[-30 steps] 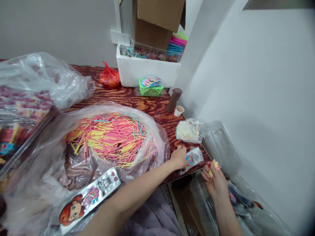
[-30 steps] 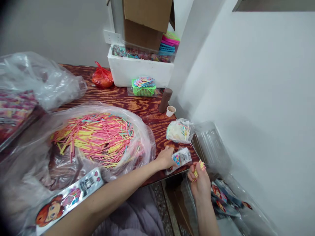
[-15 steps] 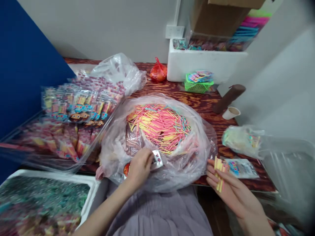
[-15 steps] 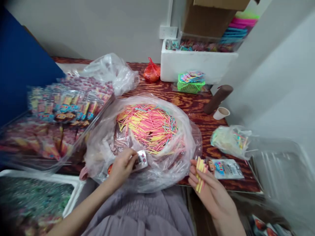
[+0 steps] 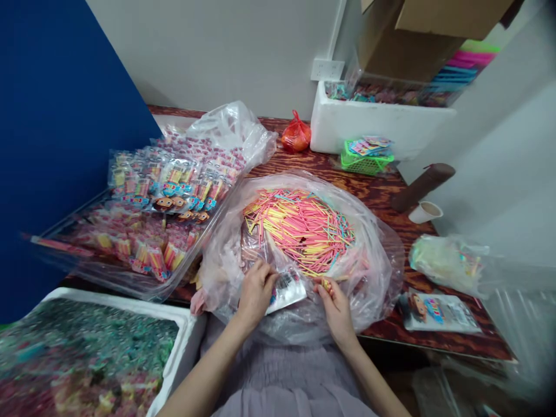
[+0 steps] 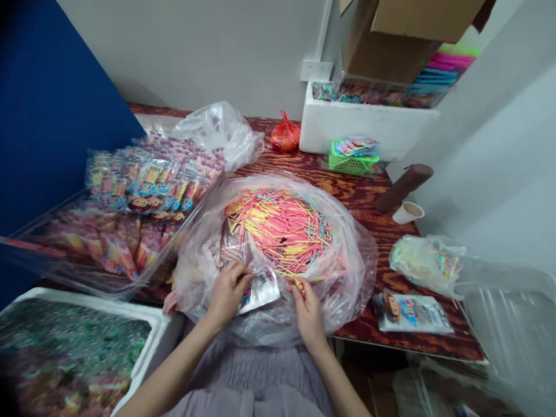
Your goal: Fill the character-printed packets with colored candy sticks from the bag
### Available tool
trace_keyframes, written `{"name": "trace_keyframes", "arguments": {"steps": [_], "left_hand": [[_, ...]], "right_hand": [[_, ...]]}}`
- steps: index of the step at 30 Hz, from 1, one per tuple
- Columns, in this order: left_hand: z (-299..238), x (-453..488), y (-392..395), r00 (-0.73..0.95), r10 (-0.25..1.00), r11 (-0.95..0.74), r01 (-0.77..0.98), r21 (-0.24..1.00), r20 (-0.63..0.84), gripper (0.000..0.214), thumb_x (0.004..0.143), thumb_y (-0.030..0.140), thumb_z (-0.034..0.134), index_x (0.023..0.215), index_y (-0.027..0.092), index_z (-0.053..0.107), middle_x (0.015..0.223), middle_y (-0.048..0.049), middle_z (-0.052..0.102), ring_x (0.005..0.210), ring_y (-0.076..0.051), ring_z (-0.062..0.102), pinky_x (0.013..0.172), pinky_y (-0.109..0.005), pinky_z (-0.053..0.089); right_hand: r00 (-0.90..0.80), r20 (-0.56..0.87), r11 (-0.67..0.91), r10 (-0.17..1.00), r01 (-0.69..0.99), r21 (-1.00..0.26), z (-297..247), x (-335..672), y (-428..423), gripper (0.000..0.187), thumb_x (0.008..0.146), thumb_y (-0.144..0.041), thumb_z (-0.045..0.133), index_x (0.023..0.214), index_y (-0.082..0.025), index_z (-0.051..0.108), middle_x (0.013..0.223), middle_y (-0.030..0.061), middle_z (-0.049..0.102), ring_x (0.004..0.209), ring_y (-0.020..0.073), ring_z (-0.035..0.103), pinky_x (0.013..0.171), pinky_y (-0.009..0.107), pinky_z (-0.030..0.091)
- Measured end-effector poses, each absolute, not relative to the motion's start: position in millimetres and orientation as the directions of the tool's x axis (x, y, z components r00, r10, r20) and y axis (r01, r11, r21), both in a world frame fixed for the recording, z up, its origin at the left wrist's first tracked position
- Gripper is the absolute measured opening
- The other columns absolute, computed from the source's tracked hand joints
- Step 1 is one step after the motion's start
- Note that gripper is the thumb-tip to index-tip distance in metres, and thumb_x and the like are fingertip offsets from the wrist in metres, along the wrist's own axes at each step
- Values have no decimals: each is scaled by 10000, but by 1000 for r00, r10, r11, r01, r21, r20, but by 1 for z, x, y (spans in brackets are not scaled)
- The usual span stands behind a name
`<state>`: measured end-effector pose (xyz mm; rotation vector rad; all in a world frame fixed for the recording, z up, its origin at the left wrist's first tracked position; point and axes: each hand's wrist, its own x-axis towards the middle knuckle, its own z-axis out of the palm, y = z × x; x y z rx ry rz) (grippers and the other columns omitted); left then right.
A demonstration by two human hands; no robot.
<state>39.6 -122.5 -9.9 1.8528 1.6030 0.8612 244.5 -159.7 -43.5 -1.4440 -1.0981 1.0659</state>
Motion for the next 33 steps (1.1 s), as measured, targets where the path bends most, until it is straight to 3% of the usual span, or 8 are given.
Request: {"name": "trace_keyframes", "arguments": {"steps": [4,12,16,19,23,25,29,33], "left_hand": [[-12,36,-125,74,986,-162,622,766,148,109,887,211,503,901,204,612,860,-27,599,835,-184,587,758,-302,449],[-10,24,-123,75,979,-191,638,746,187,197,924,281,472,845,203,635,845,-34,679,818,-192,627,758,-305,456],[-6,21,-118,21,993,-102,606,789,112,210,933,331,453,900,200,613,848,-29,652,805,-187,609,744,-302,456],[-5,19,-115,66,998,-38,543,839,2,213,849,331,585,1017,201,604,848,-11,645,809,-184,610,746,-297,467],[-3,16,-112,177,984,-84,508,858,-9,87,822,280,602,817,197,629,766,-3,631,771,-176,607,718,-282,457],[0,15,-112,192,980,-143,519,843,48,174,865,284,546,728,198,607,744,-12,625,753,-175,598,704,-283,446],[3,15,-112,203,966,-251,563,787,163,207,912,295,481,765,212,602,793,-32,625,799,-188,587,735,-298,441],[-1,16,-113,176,977,-205,632,748,119,237,942,310,419,787,212,569,788,-29,591,776,-192,564,727,-308,433]], "right_hand": [[245,-114,-129,963,47,-991,-43,245,-160,367,841,-421,618,1156,-241,566,840,10,659,816,201,606,811,310,439],[229,-149,-141,962,-48,-989,-35,250,-149,199,840,-423,613,855,-228,574,763,-3,602,728,178,557,733,294,444],[188,-138,-125,973,-80,-989,-29,251,-145,190,866,-370,585,1007,-245,564,769,-19,598,714,165,553,729,289,445],[199,-133,-129,971,-34,-991,-27,249,-145,259,867,-382,577,1074,-227,575,763,-12,602,735,174,558,755,294,444],[222,-141,-149,965,22,-989,-28,246,-150,215,849,-418,600,917,-215,627,803,13,631,777,191,582,749,291,449],[220,-119,-132,968,48,-990,-29,245,-152,199,854,-413,598,856,-217,632,797,13,628,776,190,585,743,285,450],[233,-108,-128,966,72,-989,-31,245,-156,205,869,-414,577,888,-222,645,816,24,652,803,203,605,772,299,458],[196,-119,-147,973,136,-980,-36,246,-157,242,865,-432,574,940,-217,658,844,38,680,829,220,616,789,307,453]]}}
